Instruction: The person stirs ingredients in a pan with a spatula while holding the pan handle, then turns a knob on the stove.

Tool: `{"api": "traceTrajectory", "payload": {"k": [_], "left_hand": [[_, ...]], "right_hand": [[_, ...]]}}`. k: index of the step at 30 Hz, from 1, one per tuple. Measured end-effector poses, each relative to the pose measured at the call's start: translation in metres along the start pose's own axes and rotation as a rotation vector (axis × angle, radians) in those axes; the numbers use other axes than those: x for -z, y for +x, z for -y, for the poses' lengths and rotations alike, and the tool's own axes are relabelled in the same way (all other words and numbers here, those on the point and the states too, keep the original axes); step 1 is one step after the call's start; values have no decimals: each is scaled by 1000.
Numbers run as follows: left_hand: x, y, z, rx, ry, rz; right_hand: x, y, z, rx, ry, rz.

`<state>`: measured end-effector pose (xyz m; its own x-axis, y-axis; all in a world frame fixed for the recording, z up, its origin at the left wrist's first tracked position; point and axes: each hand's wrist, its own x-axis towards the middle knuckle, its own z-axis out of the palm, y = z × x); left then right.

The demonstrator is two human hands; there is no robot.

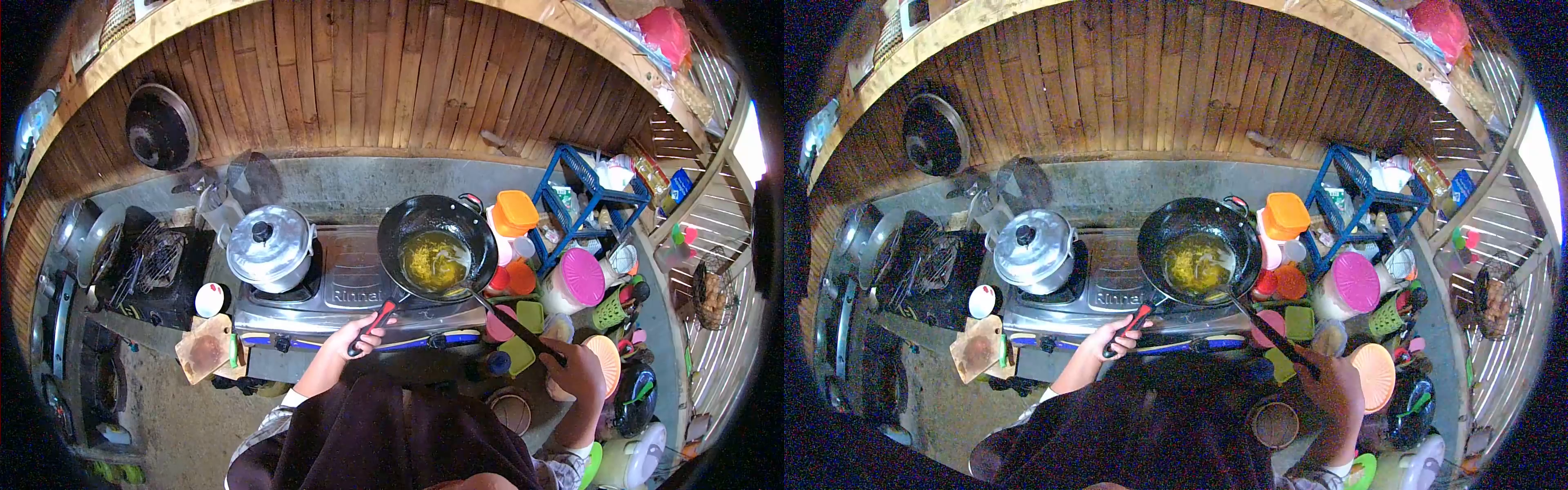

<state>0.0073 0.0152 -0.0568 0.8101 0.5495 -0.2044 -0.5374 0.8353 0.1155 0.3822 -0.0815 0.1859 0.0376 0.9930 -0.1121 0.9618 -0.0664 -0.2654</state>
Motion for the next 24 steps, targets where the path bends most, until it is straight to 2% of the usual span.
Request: {"api": "traceTrajectory", "payload": {"k": [24], "left_hand": [[-7, -2, 3, -13, -22, -1]], "right_hand": [[1, 2, 1, -15, 6, 33]]}}
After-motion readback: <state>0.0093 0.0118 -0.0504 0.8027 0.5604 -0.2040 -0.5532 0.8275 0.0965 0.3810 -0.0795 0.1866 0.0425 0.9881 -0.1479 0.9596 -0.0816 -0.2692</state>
